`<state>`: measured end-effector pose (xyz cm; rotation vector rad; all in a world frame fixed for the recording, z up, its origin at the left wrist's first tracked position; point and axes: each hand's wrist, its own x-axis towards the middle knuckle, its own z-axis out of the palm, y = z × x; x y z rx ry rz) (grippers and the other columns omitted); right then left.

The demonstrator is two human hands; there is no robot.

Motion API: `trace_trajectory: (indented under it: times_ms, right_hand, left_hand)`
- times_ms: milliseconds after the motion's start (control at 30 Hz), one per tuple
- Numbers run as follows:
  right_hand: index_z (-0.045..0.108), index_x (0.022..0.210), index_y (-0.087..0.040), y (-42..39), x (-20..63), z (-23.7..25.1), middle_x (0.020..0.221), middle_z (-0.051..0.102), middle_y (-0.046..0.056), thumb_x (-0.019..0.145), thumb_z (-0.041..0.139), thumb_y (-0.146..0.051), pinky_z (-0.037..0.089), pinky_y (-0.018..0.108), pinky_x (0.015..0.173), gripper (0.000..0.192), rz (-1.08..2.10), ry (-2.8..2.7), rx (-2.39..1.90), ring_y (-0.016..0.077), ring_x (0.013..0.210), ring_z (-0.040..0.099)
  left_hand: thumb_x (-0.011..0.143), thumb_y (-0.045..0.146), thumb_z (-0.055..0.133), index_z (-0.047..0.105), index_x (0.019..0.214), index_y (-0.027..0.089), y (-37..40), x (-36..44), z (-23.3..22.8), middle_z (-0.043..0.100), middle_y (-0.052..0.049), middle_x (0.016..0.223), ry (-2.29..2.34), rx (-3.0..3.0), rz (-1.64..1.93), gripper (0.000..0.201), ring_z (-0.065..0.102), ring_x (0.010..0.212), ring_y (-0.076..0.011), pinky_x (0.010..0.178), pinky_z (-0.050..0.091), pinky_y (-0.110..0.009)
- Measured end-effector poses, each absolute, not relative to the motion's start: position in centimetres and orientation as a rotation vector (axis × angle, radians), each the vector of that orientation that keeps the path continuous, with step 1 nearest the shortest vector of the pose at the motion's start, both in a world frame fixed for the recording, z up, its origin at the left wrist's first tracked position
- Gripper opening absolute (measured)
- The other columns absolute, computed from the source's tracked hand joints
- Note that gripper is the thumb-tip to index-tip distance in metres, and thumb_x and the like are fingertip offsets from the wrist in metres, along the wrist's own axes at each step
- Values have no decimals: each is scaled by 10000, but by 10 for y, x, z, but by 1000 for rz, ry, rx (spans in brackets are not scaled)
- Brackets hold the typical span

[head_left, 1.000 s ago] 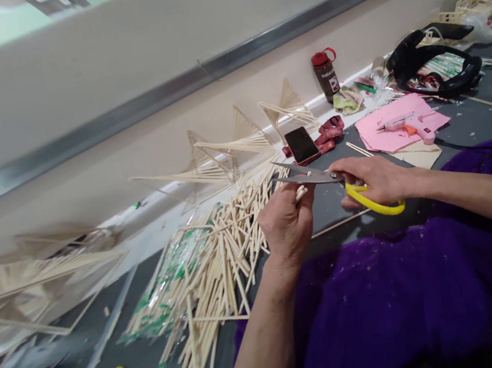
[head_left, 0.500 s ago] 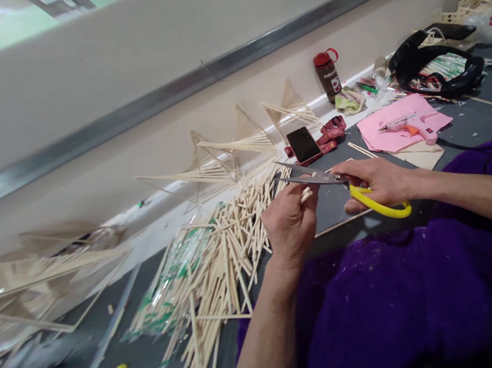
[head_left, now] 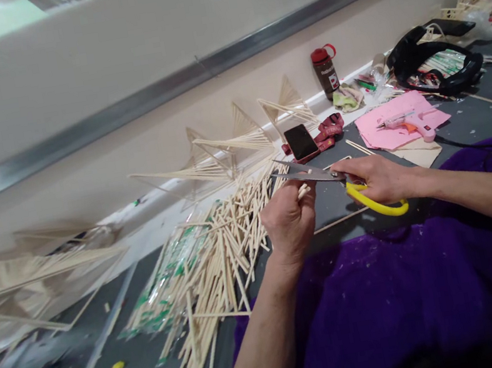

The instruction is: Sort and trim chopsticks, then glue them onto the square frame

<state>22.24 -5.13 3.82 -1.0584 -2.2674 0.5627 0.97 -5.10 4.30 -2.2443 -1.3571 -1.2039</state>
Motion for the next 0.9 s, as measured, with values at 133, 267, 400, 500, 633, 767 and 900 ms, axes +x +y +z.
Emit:
trace_trajectory:
  times_ms: [133, 267, 400, 500, 633, 767, 900]
  right_hand:
    - [599, 1180, -161, -51, 221, 39, 776, 581, 4, 815, 570, -251, 334, 244, 637, 377, 542, -2255, -1106, 133, 670, 469]
    - [595, 1187, -175, -52, 220, 40, 788, 594, 1, 816, 611, -279, 335, 248, 641, 386, 539, -2245, -1148, 136, 679, 484]
    - [562, 1229, -180, -53, 221, 42, 920, 625, 31, 792, 693, -404, 363, 262, 670, 508, 568, -2264, -1146, 158, 763, 538]
    - [532, 1271, -181, -53, 223, 43, 994, 630, 51, 786, 710, -462, 385, 280, 701, 588, 568, -2269, -1115, 174, 818, 561]
    - [517, 1292, -188, -52, 225, 42, 1014, 632, 54, 781, 712, -496, 393, 287, 703, 628, 586, -2271, -1080, 176, 820, 565]
    - [522, 1285, -190, -52, 225, 39, 977, 630, 40, 789, 700, -497, 392, 280, 695, 610, 643, -2261, -1051, 164, 792, 552]
    - [541, 1255, -179, -52, 224, 37, 889, 609, 18, 801, 678, -459, 375, 265, 666, 550, 652, -2249, -1033, 145, 727, 512]
  left_hand:
    - [890, 325, 587, 686, 824, 178, -52, 10, 44, 645, -3, 620, -1522, -2232, -1204, 190, 598, 563, -131, 570, 375, -227]
    - [889, 329, 593, 692, 843, 190, -55, 10, 49, 656, 7, 625, -1565, -2288, -1218, 177, 619, 580, -131, 590, 400, -222]
    - [887, 304, 590, 693, 798, 191, -55, 10, 53, 646, 11, 590, -1525, -2331, -1231, 177, 620, 562, -130, 588, 408, -222]
    - [905, 296, 560, 671, 711, 193, -55, 10, 54, 644, 5, 575, -1502, -2402, -1212, 246, 615, 542, -123, 567, 406, -218]
    - [928, 307, 534, 710, 814, 192, -55, 11, 54, 651, 9, 569, -1415, -2448, -1272, 240, 602, 510, -118, 549, 412, -216]
    - [938, 324, 534, 733, 876, 196, -55, 11, 54, 674, 4, 593, -1371, -2451, -1252, 245, 607, 513, -122, 548, 416, -220]
    - [948, 345, 517, 732, 831, 190, -55, 10, 53, 670, -11, 589, -1355, -2420, -1216, 290, 605, 515, -128, 540, 404, -225]
